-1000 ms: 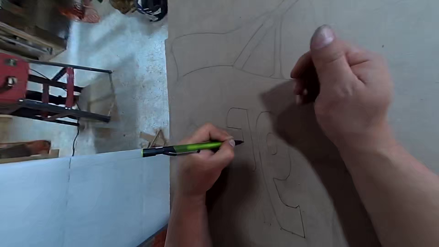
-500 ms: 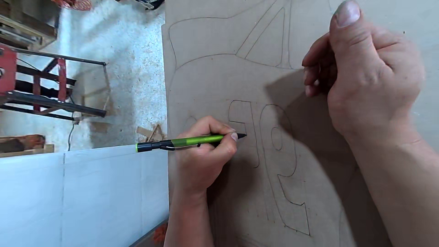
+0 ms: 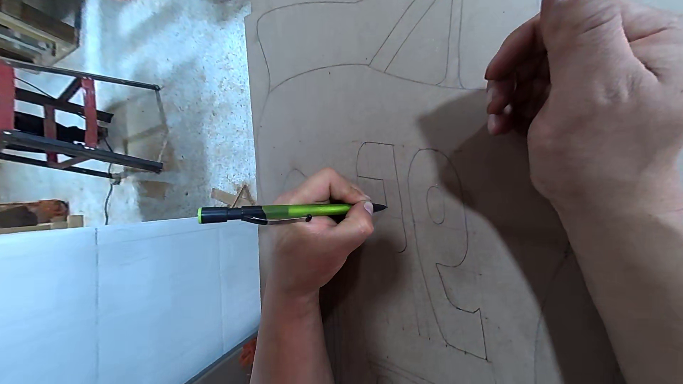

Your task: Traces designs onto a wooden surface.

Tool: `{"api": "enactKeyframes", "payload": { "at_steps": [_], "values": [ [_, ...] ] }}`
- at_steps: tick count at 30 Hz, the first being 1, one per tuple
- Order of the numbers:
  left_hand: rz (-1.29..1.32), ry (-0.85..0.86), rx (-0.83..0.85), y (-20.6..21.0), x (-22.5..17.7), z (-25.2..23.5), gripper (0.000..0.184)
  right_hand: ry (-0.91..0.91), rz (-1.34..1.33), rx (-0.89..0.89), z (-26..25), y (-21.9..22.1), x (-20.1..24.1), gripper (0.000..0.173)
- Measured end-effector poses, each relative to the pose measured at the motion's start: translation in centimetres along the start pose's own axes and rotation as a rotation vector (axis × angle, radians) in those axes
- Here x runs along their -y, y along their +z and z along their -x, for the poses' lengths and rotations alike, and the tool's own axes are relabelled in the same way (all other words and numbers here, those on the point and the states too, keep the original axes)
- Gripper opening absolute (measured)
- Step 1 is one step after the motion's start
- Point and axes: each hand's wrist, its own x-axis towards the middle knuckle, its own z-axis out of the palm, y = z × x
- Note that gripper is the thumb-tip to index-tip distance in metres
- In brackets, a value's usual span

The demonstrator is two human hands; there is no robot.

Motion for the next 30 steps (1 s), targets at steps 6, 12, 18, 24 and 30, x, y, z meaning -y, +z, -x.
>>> {"api": "enactKeyframes", "payload": {
  "at_steps": [6,12,18,24,30],
  "values": [
    [0.004,0.005,0.018,-0.1,0.0,0.0,0.008,-0.034,0.014,0.01,-0.1,-0.1,-0.4,0.04],
    [-0.012,0.015,0.03,-0.1,0.0,0.1,0.007,-0.039,0.026,0.0,-0.2,0.0,-0.5,0.039],
    [-0.045,0.011,0.039,-0.2,-0.2,0.2,0.008,-0.003,0.039,0.021,-0.2,-0.1,-0.7,0.038],
    [-0.009,0.041,0.066,0.1,-0.2,0.0,0.01,-0.002,0.031,0.03,-0.2,-0.4,-0.9,0.039],
    [0.409,0.044,-0.09,-0.4,1.3,0.3,0.005,-0.004,-0.007,0.04,0.0,-0.5,-0.7,0.043]
  ]
}}
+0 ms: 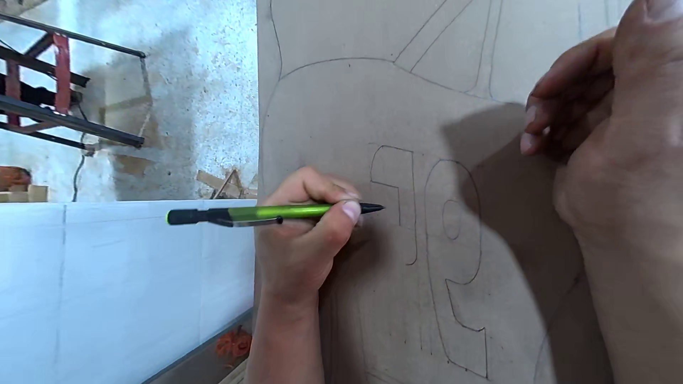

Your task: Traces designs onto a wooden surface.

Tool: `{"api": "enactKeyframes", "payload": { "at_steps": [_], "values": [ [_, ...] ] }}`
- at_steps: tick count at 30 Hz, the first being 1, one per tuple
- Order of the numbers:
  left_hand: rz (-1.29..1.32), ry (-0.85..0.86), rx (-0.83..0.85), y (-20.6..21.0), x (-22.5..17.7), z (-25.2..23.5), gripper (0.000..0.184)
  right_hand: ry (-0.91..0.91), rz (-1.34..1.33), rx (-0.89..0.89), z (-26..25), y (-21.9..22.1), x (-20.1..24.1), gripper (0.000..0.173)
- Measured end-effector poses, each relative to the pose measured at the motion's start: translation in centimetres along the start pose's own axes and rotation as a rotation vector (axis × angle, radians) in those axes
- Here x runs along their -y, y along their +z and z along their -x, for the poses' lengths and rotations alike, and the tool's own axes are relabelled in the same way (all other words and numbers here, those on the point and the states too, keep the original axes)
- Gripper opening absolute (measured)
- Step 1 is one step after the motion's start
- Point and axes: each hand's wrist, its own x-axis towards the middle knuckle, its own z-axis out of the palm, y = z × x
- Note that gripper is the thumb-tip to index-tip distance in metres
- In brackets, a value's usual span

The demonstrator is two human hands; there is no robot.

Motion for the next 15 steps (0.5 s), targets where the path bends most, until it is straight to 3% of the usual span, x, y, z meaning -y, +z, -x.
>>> {"api": "enactKeyframes", "payload": {
  "at_steps": [9,13,15],
  "values": [
    [-0.139,-0.087,-0.318,1.7,-1.3,1.4,0.003,-0.044,0.005,0.02,0.5,0.1,0.5,0.044],
    [-0.257,-0.188,-0.496,4.2,-5.8,5.6,0.008,0.017,0.143,0.013,0.8,0.8,0.8,0.042],
    [-0.286,-0.219,-0.583,5.9,-6.4,7.0,0.009,0.154,0.231,0.092,-0.8,1.8,1.7,0.043]
  ]
}}
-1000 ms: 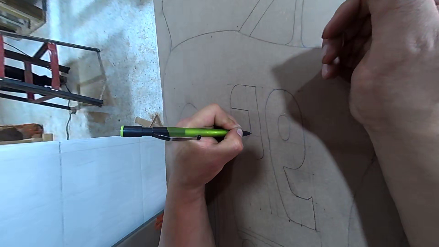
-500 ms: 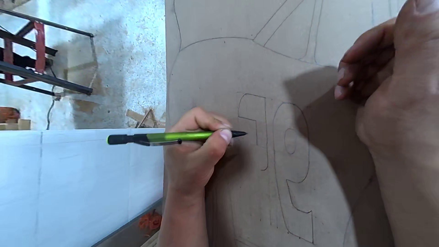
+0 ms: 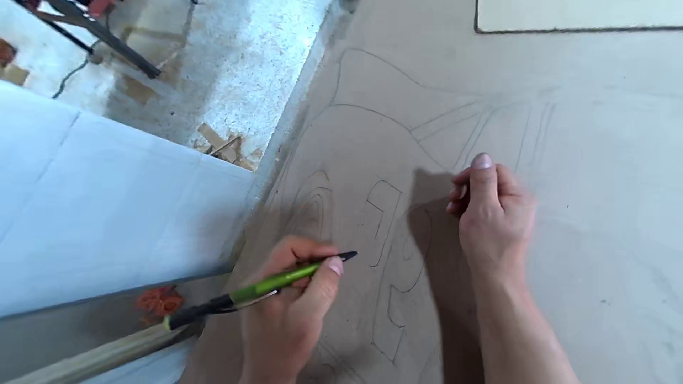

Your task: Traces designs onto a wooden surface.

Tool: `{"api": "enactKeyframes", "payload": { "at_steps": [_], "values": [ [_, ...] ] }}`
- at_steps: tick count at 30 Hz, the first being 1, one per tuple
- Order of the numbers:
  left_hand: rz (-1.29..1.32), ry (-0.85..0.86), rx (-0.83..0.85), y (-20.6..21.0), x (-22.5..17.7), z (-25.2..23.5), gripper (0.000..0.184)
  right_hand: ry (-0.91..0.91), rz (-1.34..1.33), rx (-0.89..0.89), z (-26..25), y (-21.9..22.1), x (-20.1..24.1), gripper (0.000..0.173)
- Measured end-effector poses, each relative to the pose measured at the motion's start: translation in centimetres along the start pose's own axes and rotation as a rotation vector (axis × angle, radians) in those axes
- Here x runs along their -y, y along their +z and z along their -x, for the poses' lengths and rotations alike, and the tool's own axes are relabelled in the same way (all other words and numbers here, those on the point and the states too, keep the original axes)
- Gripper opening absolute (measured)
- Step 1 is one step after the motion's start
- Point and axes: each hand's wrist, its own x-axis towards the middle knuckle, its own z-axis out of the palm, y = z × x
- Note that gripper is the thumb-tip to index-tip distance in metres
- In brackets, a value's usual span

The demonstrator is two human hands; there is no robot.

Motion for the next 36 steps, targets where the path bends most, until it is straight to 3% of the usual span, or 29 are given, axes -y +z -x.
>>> {"api": "enactKeyframes", "payload": {
  "at_steps": [2,3,7,12,36],
  "values": [
    [0.015,-0.038,-0.076,1.6,0.7,1.2,0.009,0.122,-0.012,0.184,-2.4,0.2,1.2,0.048],
    [0.014,-0.052,-0.103,2.5,1.3,1.3,0.01,0.095,-0.027,0.246,-3.9,0.4,1.3,0.048],
    [-0.145,0.029,-0.148,4.7,2.9,-0.2,0.008,-0.208,-0.162,0.368,-7.0,1.2,-0.4,0.041],
    [-0.127,0.057,-0.116,4.2,4.1,-0.1,0.007,-0.245,-0.234,0.356,-6.7,1.4,-0.6,0.039],
    [-0.076,0.14,-0.036,3.8,4.9,-0.4,0.005,-0.214,-0.11,0.324,-6.5,1.7,-1.1,0.036]
  ]
}}
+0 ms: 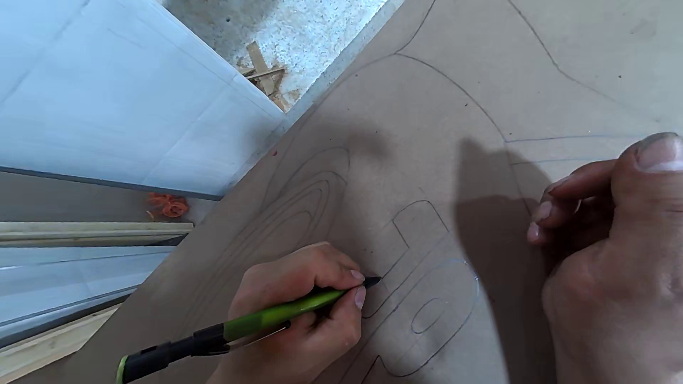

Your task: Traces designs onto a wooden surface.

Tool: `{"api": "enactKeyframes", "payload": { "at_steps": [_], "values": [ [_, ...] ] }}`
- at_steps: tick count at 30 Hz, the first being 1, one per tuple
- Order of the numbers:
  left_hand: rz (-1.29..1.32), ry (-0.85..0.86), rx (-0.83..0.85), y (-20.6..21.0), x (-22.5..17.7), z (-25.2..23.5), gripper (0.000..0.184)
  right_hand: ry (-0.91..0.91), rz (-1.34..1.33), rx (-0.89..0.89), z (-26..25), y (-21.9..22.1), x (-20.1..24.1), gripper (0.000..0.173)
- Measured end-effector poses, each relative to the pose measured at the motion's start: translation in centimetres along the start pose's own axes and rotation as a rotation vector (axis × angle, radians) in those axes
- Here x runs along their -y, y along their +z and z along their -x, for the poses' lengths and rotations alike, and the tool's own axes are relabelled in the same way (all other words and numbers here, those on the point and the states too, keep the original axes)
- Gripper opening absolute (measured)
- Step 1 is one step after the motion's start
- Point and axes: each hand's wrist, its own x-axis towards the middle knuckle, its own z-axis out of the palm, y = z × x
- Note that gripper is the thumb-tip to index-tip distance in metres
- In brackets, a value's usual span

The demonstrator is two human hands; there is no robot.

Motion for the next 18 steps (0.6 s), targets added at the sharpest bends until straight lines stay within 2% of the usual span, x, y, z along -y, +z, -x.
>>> {"api": "enactKeyframes", "payload": {
  "at_steps": [18],
  "values": [
    [-0.045,-0.011,-0.05,0.47,-0.48,-0.04,0.005,0.007,-0.014,-0.012,0.08,-0.03,-0.09,0.037]
  ]
}}
